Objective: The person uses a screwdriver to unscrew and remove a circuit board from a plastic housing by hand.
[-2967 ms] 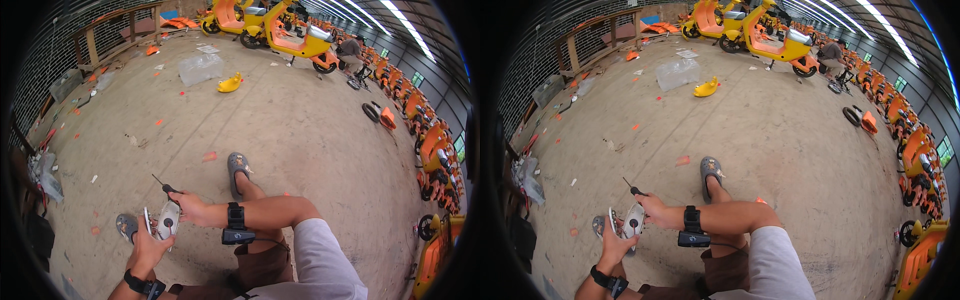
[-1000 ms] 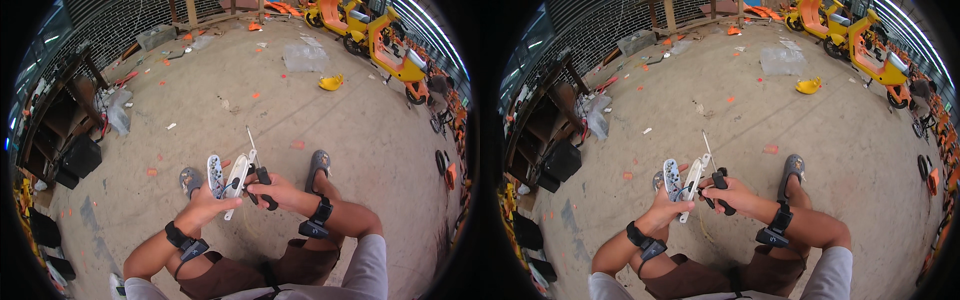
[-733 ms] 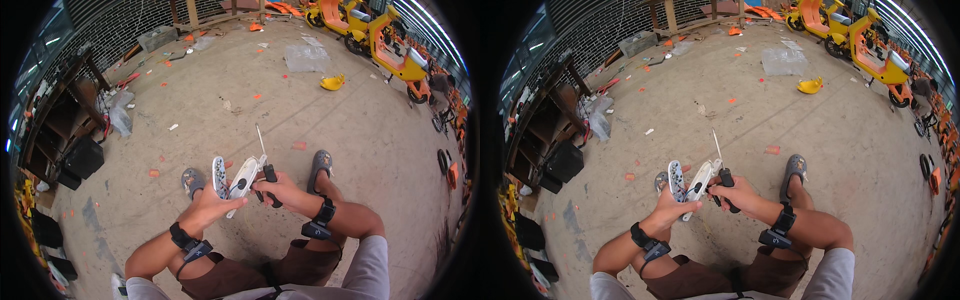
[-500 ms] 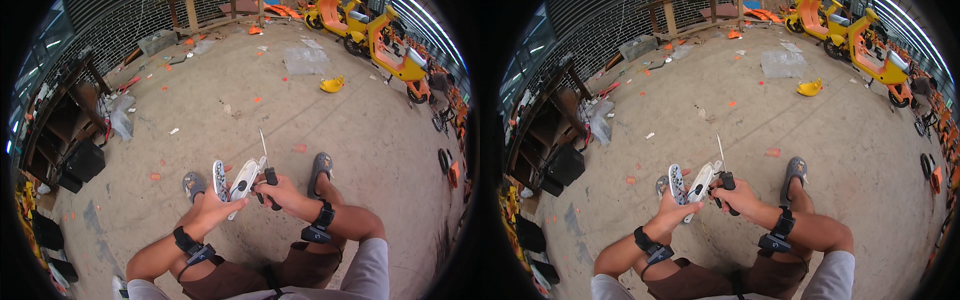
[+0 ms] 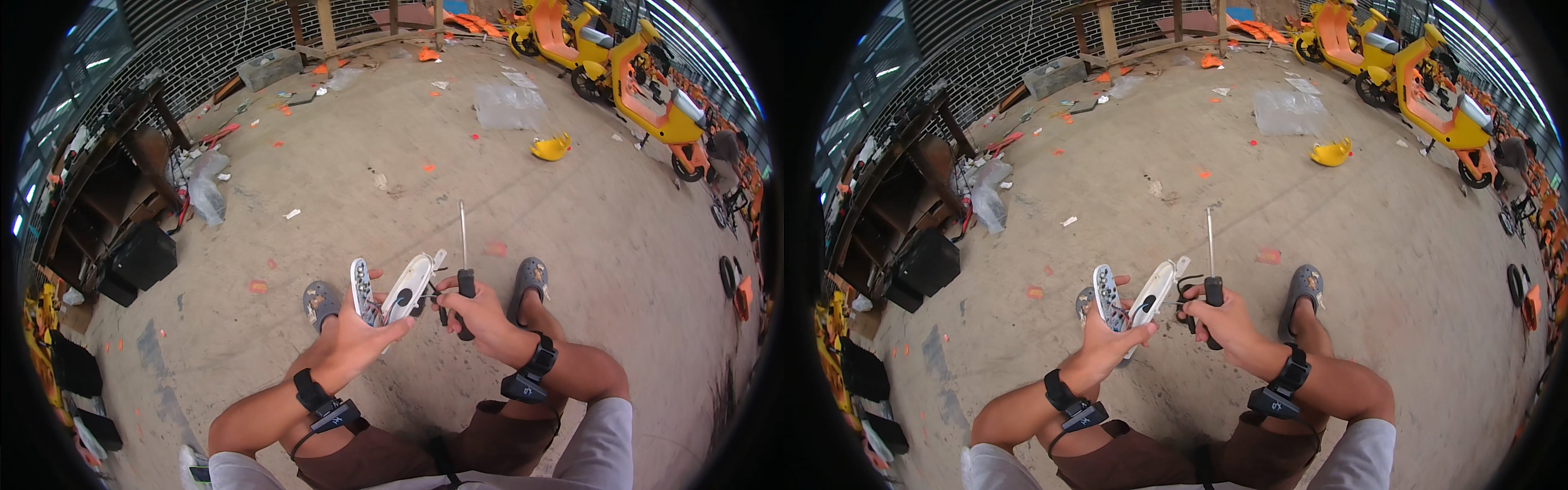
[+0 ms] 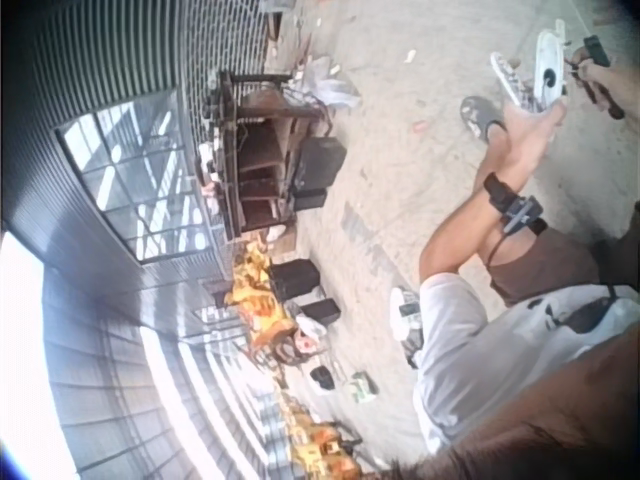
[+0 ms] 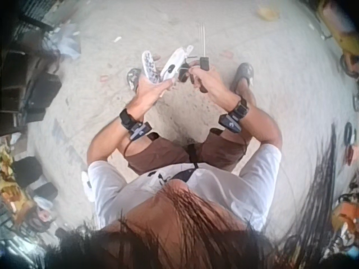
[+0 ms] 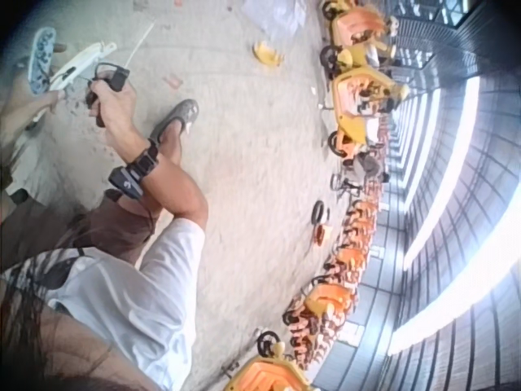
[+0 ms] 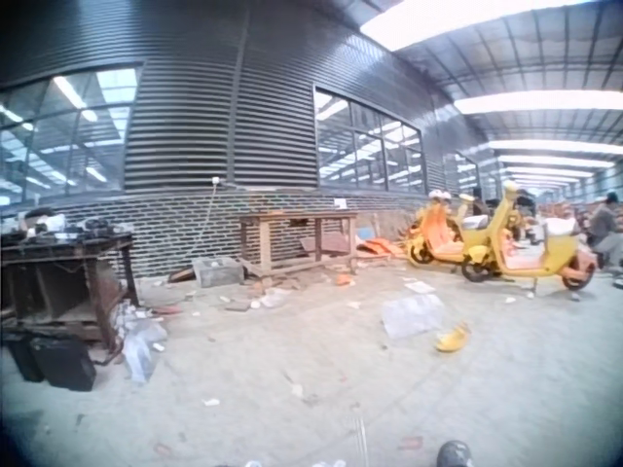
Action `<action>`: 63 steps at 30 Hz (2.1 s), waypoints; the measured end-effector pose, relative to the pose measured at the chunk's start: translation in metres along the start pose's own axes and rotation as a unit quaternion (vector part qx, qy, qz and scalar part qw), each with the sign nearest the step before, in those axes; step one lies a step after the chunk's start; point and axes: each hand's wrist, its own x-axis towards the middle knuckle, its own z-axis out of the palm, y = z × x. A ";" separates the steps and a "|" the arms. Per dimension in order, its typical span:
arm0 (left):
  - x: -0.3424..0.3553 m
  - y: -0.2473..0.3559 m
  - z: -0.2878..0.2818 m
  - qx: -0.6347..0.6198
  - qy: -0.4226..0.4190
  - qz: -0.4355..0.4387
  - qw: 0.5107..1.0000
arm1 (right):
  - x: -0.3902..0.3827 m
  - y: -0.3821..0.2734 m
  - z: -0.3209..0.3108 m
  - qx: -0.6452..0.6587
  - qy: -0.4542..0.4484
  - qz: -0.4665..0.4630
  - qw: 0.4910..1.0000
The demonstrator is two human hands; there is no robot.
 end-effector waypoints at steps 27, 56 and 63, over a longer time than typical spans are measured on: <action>-0.002 0.008 0.004 -0.016 0.024 0.038 0.999 | 0.004 -0.011 -0.017 0.026 0.070 -0.028 0.997; 0.000 -0.007 -0.017 0.132 -0.067 0.040 0.988 | 0.012 0.006 0.001 0.036 -0.205 0.017 0.978; -0.008 0.018 -0.002 0.185 -0.043 -0.012 0.982 | 0.010 0.011 0.003 -0.053 -0.156 -0.017 0.986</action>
